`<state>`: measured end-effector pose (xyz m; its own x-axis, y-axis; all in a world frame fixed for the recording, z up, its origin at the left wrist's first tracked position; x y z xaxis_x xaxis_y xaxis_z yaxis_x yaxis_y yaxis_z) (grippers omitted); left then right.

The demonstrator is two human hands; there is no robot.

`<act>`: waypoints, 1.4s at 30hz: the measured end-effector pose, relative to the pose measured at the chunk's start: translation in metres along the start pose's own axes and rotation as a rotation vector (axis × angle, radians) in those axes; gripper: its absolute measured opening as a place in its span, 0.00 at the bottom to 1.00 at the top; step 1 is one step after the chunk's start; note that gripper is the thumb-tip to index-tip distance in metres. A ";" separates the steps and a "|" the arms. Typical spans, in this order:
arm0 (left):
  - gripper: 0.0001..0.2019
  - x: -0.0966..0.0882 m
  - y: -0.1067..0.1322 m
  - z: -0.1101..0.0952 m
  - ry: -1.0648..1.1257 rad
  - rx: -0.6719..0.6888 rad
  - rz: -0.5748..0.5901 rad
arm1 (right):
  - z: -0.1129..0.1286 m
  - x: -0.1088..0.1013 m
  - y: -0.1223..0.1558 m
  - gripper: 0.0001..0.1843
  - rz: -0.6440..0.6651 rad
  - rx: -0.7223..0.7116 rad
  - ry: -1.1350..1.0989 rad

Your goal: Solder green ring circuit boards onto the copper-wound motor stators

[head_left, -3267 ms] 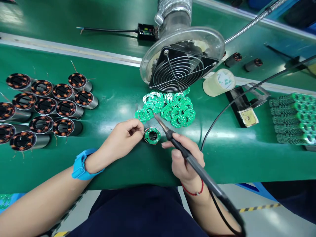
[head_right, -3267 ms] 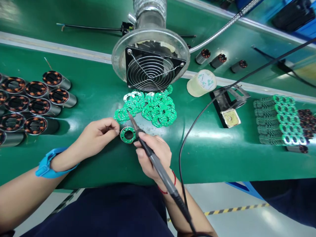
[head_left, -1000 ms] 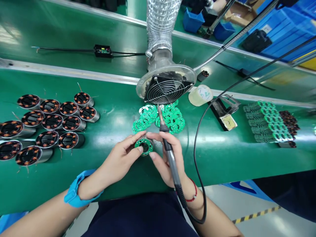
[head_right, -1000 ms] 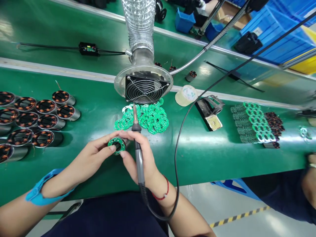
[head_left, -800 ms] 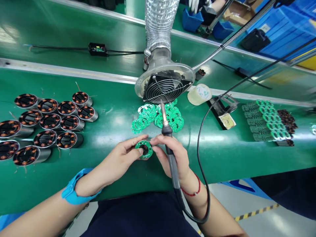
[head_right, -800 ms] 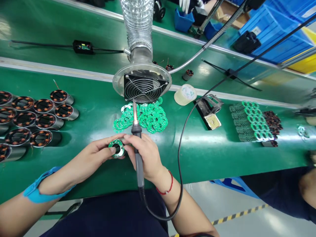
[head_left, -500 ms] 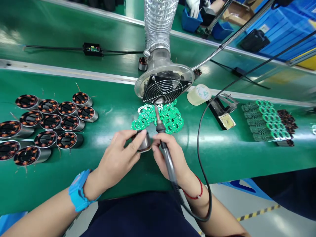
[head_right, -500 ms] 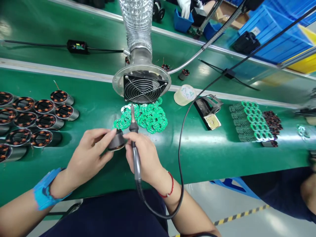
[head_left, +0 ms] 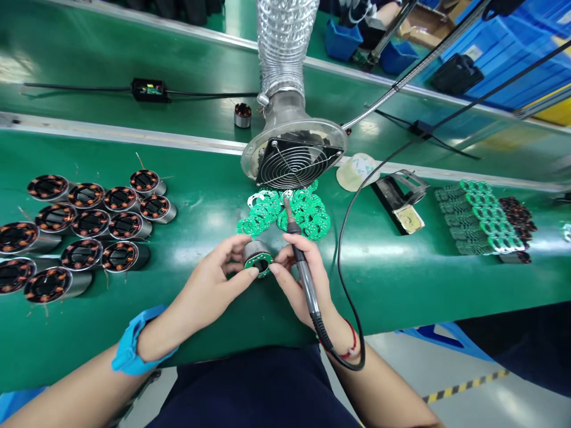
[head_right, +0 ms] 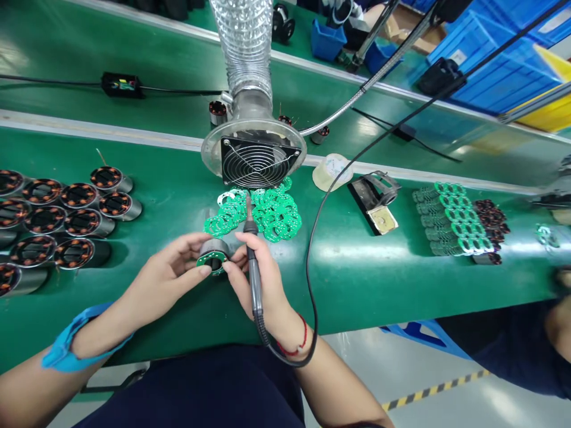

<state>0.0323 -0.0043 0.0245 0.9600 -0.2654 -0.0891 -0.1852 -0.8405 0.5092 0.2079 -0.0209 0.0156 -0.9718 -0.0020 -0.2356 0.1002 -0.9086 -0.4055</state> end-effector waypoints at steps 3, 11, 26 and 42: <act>0.19 -0.001 -0.003 -0.006 0.061 -0.114 0.194 | 0.006 -0.010 -0.003 0.30 0.129 -0.097 0.014; 0.17 0.004 0.001 -0.003 0.496 -0.361 0.310 | 0.005 -0.004 -0.002 0.33 0.296 -0.226 0.007; 0.18 0.006 0.002 0.000 0.561 -0.329 0.423 | 0.002 0.001 -0.005 0.30 0.215 -0.287 0.129; 0.25 -0.005 0.006 0.003 -0.498 0.337 -0.051 | 0.009 -0.019 -0.013 0.13 0.275 -0.401 0.445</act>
<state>0.0262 -0.0093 0.0257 0.7705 -0.3416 -0.5382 -0.2758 -0.9398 0.2017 0.2237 -0.0129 0.0328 -0.7271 0.0394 -0.6854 0.4874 -0.6735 -0.5557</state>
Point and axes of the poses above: each hand's wrist, its own y-axis away from the middle knuckle, its own x-axis out of the palm, z = x × y, the point moved 1 cm from there along -y, towards the middle knuckle, and after that the axes turned 11 degrees about -x, right-handed, at the moved point
